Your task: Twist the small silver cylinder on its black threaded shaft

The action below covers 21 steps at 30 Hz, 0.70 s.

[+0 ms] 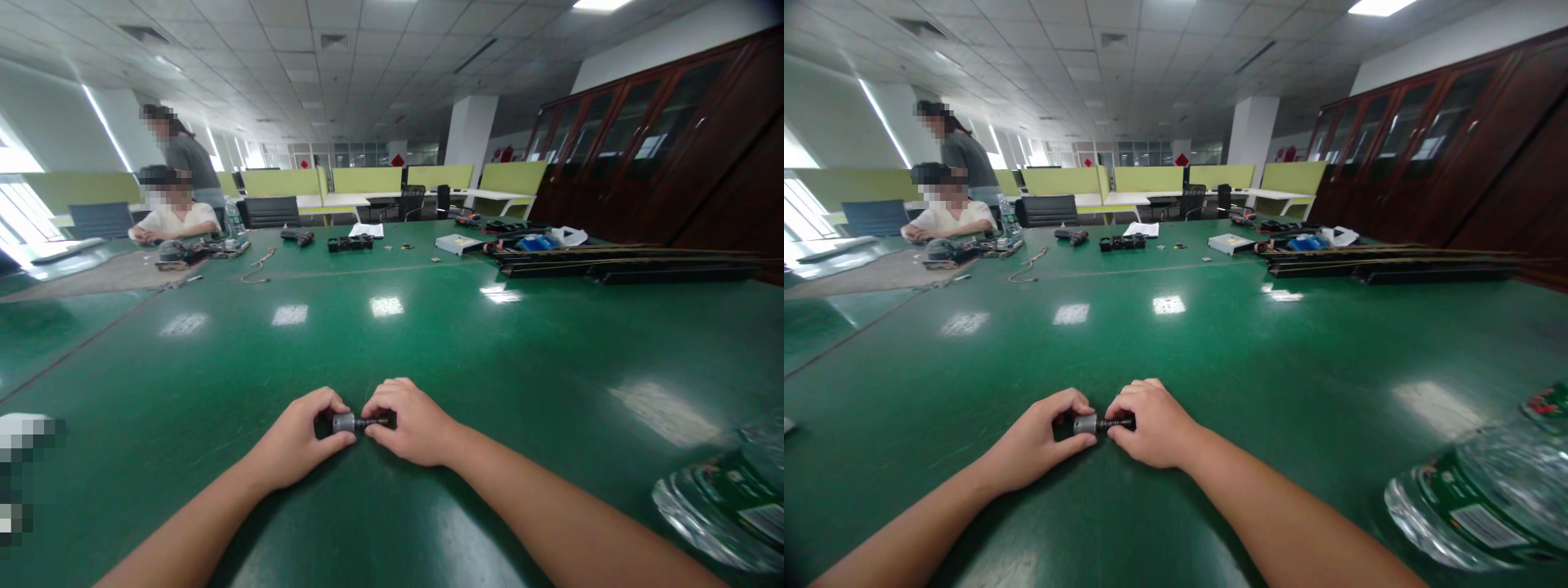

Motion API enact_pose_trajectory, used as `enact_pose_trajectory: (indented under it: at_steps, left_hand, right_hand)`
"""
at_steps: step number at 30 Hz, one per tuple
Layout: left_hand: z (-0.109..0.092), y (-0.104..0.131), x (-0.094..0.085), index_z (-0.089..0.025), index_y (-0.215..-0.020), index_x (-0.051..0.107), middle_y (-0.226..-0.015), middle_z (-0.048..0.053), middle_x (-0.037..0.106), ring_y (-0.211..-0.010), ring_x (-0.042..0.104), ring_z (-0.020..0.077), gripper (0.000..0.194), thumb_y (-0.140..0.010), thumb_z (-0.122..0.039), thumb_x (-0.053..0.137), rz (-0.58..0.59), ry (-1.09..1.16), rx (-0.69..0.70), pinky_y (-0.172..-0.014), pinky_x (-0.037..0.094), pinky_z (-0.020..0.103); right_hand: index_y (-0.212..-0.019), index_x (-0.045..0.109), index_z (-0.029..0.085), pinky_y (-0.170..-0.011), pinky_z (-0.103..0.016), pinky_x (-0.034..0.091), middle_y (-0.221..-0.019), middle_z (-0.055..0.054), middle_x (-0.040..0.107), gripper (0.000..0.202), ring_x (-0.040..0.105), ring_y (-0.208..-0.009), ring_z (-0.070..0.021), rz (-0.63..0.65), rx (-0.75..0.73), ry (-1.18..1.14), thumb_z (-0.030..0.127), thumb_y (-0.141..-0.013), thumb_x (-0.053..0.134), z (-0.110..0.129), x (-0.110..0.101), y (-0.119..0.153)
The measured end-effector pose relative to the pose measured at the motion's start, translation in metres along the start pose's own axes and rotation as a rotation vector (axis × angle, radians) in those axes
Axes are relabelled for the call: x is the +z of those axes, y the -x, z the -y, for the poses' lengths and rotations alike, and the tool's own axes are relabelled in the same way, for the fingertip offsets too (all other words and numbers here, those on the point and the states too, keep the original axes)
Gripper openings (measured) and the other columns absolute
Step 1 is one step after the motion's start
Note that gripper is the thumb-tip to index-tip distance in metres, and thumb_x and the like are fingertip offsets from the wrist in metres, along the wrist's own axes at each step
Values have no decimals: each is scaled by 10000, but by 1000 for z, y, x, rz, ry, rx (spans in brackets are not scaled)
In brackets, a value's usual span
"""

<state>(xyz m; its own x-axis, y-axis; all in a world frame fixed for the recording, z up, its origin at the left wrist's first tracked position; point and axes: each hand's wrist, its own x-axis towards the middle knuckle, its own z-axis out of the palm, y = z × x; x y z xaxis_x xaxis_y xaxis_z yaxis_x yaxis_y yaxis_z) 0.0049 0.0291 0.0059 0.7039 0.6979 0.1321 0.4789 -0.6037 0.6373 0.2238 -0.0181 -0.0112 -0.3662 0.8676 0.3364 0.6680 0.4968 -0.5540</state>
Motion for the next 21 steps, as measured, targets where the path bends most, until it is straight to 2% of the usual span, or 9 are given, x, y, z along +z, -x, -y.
enact_pose_trajectory:
  at_steps: [21]
  left_hand:
    - [1,-1,1,-187,-912,609,-915,17,653,-834,598,191,167,-810,-287,696,-1,1,-13,-751,449,289]
  right_hand:
    - [-789,654,192,-802,-315,367,-744,26,639,134,562,-752,-147,-38,24,-13,136,-689,724,-4,0,1]
